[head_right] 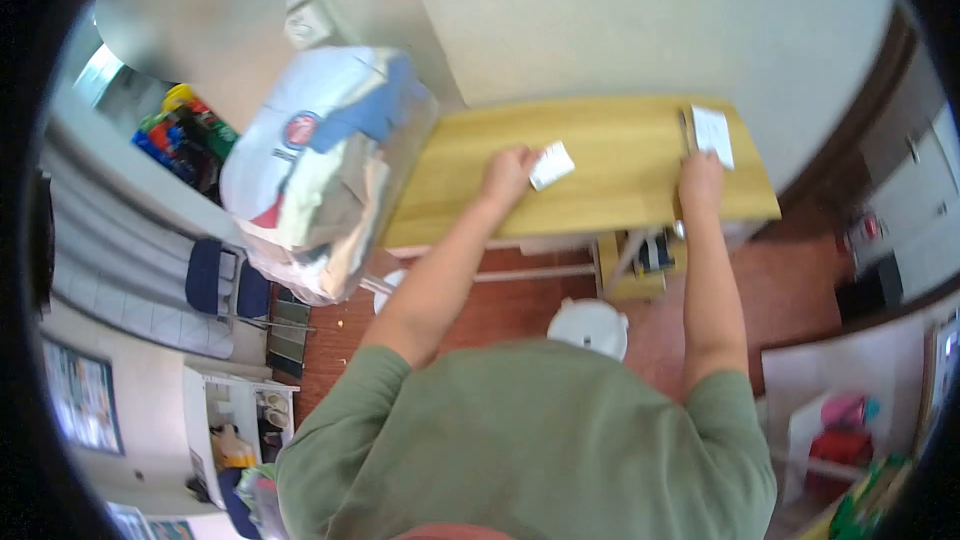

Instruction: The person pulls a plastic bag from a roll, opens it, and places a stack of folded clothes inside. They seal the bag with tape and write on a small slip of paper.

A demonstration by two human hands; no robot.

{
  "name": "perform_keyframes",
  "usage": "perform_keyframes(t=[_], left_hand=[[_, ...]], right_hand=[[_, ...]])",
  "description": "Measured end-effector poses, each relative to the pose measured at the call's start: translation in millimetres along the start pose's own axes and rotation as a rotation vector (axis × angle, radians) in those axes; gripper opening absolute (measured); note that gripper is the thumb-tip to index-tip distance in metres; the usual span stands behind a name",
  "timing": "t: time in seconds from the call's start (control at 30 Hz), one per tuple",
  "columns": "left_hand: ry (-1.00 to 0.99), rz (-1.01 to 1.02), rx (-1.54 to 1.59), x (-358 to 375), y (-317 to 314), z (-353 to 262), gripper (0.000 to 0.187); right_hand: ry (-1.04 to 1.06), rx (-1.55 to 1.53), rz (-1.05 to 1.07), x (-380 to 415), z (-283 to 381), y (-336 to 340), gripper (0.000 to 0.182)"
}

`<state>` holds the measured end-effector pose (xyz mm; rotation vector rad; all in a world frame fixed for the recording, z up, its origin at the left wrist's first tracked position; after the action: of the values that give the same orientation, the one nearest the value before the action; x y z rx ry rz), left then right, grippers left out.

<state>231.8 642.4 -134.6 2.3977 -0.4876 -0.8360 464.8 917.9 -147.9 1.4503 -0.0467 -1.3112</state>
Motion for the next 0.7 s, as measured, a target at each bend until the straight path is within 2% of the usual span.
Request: perform_keyframes(t=[0.1,0.17,0.23,0.27,0.3,0.4,0.47,0.53,0.63,0.7], left_hand=[[-0.171,-0.205,0.048,21,22,-2,0.023],[-0.452,-0.114,0.01,37,29,-3,0.035],[-0.526,0.167,-0.109,54,31,-9,0.041],[-0.518,0.179,-0.12,55,31,-9,0.044],[-0.508,0.198,-0.127,58,30,-9,0.047],[-0.507,0.332,-0.141,55,29,-13,0.056],[-0.512,0.42,-0.154,49,28,-18,0.059],[-0.52,0.494,-0.185,44,28,-18,0.061],[-0.564,0.493,-0.181,45,31,-15,0.062],[-0.544,0.436,-0.196,51,35,-13,0.061]], right_hand=[[-0.01,0.086,0.016,-5,-9,-14,0.015],[-0.189,0.002,0.152,-12,7,18,0.02],[-0.248,-0.299,0.181,-10,1,16,0.023],[-0.282,-0.444,0.202,-12,1,15,0.025],[-0.415,-0.619,0.304,-7,3,6,0.022],[-0.547,-1.23,0.461,5,64,13,0.015],[-0.491,-1.473,0.463,14,118,21,0.015],[-0.291,-1.463,0.522,20,157,1,0.015],[-0.407,-1.535,0.658,32,194,-24,0.017],[-0.382,-1.394,0.628,38,201,-39,0.018]])
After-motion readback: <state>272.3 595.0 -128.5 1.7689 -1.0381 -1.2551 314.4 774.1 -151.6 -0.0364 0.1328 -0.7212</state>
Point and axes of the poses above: each hand's wrist, its own x-axis away from the middle knuckle, its own y-axis out of the back of the hand, z = x × y, the point moved 4 cm from there along -x, towards the middle knuckle, and after that the axes turned 11 degrees about -z, right-handed, at the moved point
